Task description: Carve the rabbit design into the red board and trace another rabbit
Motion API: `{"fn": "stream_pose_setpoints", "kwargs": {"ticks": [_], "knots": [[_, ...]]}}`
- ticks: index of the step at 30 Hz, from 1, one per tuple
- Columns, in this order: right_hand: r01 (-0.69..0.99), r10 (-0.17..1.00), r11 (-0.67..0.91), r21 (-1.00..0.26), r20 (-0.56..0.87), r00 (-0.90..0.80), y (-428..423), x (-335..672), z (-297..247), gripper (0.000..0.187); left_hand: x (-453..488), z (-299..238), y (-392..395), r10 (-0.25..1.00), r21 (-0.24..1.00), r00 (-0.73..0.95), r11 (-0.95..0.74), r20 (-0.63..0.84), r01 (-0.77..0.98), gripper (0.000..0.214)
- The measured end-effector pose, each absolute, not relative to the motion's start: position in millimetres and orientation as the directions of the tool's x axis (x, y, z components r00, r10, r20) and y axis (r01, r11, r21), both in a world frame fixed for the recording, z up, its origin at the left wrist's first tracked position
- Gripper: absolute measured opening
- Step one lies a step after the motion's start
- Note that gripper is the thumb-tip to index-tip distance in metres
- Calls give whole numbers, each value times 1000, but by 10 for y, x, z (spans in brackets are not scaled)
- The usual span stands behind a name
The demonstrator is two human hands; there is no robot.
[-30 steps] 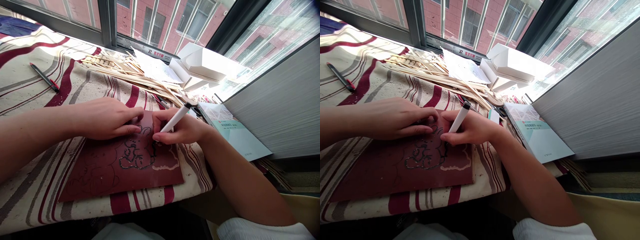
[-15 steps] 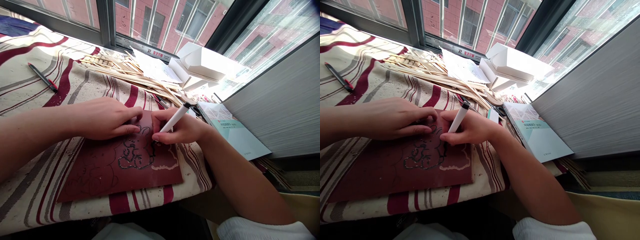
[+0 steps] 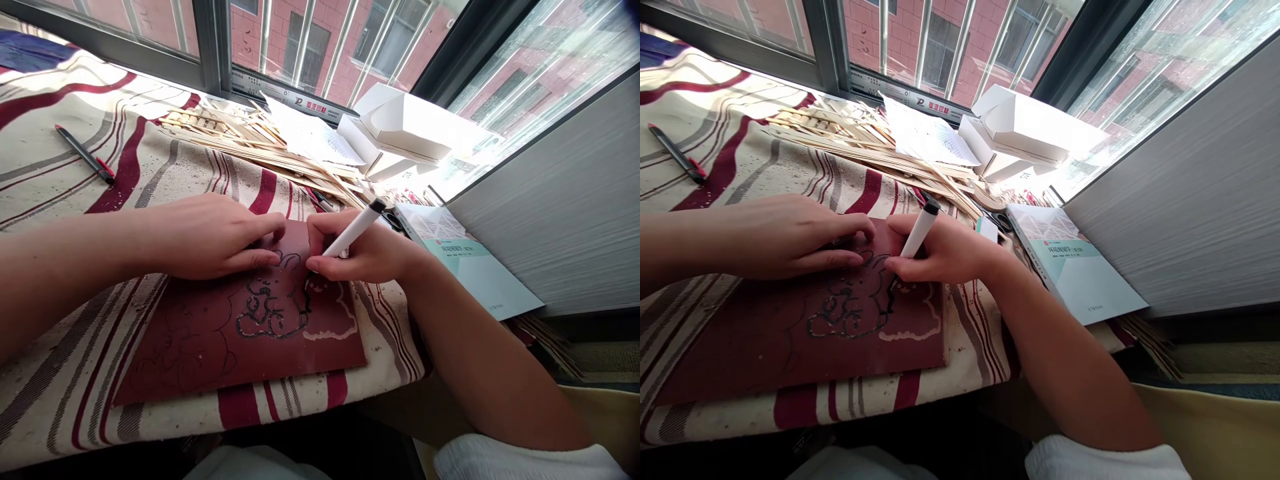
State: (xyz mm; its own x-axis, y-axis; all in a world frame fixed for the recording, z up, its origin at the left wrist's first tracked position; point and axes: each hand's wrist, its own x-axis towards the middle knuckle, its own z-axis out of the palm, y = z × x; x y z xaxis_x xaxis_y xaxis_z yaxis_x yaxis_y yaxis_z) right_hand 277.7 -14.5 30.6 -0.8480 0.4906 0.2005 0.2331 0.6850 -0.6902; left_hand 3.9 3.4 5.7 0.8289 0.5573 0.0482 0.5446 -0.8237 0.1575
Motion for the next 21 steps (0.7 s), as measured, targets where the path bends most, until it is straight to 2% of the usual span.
{"fn": "stream_pose_setpoints", "kwargs": {"ticks": [6, 11, 16, 21], "knots": [[142, 429, 610, -780, 175, -886, -163, 2763, 300, 30, 29, 30, 41, 555, 141, 828, -828, 76, 542, 42], [203, 472, 635, -746, 165, -866, -164, 2767, 305, 33, 22, 31, 54, 546, 144, 834, -834, 76, 533, 43], [124, 428, 599, -791, 185, -885, -168, 2764, 299, 28, 32, 27, 51, 554, 132, 829, -829, 72, 543, 44], [173, 463, 618, -767, 177, -869, -173, 2765, 293, 31, 62, 98, 7, 575, 137, 818, -812, 29, 567, 40]]}}
